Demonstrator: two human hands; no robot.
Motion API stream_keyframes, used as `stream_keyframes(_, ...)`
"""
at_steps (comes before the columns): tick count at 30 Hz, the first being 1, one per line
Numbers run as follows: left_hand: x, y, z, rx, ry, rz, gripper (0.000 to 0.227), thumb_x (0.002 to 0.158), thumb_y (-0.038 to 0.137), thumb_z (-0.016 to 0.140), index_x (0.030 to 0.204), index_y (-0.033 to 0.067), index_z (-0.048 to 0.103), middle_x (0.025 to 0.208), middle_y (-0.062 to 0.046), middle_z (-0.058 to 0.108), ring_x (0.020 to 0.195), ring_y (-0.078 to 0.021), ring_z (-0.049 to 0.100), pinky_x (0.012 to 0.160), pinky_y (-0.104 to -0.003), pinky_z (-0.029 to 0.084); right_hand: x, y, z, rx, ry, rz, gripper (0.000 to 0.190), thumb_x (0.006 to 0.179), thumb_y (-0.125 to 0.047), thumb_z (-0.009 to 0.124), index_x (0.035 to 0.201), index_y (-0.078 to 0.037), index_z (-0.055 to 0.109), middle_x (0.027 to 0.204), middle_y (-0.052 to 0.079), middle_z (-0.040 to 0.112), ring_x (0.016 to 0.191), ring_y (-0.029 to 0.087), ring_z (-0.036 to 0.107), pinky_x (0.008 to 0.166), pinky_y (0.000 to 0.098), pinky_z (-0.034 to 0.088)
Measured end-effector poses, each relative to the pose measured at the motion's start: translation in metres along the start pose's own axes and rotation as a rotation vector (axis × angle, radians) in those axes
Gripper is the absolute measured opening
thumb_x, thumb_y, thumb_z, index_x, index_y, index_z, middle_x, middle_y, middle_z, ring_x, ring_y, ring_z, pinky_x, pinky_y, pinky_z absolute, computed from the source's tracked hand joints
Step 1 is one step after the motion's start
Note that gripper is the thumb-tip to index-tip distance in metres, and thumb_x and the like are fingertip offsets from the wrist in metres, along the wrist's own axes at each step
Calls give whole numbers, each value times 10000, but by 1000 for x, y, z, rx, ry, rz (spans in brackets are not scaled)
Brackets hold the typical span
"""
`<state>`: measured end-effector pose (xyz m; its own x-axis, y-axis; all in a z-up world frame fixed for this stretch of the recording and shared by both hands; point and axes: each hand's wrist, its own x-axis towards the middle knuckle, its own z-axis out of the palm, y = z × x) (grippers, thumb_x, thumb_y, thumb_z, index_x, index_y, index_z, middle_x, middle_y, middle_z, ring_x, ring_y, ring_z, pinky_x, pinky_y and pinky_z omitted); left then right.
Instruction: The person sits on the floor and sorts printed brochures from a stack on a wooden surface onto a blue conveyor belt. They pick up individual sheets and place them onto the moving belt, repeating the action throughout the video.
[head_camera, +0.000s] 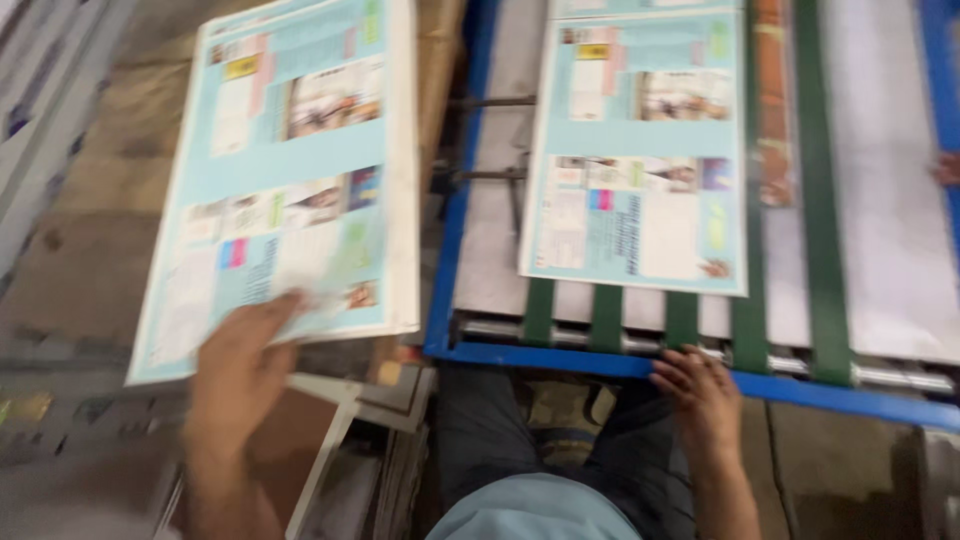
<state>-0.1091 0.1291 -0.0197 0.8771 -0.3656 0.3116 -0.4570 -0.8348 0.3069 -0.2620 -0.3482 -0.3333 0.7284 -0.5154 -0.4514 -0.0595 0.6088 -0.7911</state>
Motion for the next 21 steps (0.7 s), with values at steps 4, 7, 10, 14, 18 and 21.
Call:
stream_keyframes(4, -4, 14, 16, 54, 256, 31, 502, 886, -50, 612, 1368, 80, 666, 1340, -121, 685, 1230, -308, 660, 1024, -392, 532, -17, 8, 6, 15, -2, 59, 381, 1020, -201, 575, 1332, 17, 562, 1143, 189, 693, 957, 293, 717, 810, 411, 616)
stream_keyframes(7, -4, 30, 53, 288, 156, 165, 546, 725, 36, 691, 1271, 9, 684, 1288, -200, 697, 1193, -379, 646, 1021, -482, 507, -22, 5, 19, 21, -60, 72, 383, 1008, -200, 581, 1325, 15, 575, 1137, 182, 696, 948, 286, 716, 807, 405, 614)
stream_keyframes(10, -1, 21, 54, 270, 116, 145, 527, 786, 50, 709, 1312, 34, 682, 1302, -175, 702, 1208, -343, 652, 1043, -473, 495, -35, -7, 40, -23, -127, 91, 380, 1006, -203, 586, 1310, 25, 588, 1146, 179, 693, 955, 277, 716, 815, 405, 615)
stream_keyframes(14, -4, 10, 35, 39, 160, 13, 535, 825, -33, 640, 1348, 77, 666, 1342, -132, 693, 1209, -320, 650, 1054, -422, 514, -49, -42, 87, -147, -268, 92, 401, 995, -209, 575, 1322, 24, 590, 1211, 174, 695, 998, 272, 724, 849, 381, 617)
stream_keyframes(18, 0, 47, 49, 34, 271, 61, 544, 808, -49, 584, 1338, 47, 659, 1369, -136, 678, 1270, -329, 626, 1127, -449, 483, -79, -67, 142, -230, -630, 10, 448, 1005, -223, 579, 1364, 45, 579, 1274, 182, 676, 1088, 267, 724, 888, 386, 633)
stream_keyframes(21, -2, 105, 88, 136, 12, 131, 585, 747, 140, 692, 1313, 16, 610, 1332, -158, 646, 1300, -314, 566, 1169, -575, 307, -102, -67, 183, -58, -990, 21, 509, 1003, -196, 601, 1442, 23, 464, 1370, 163, 614, 1201, 255, 666, 982, 403, 610)
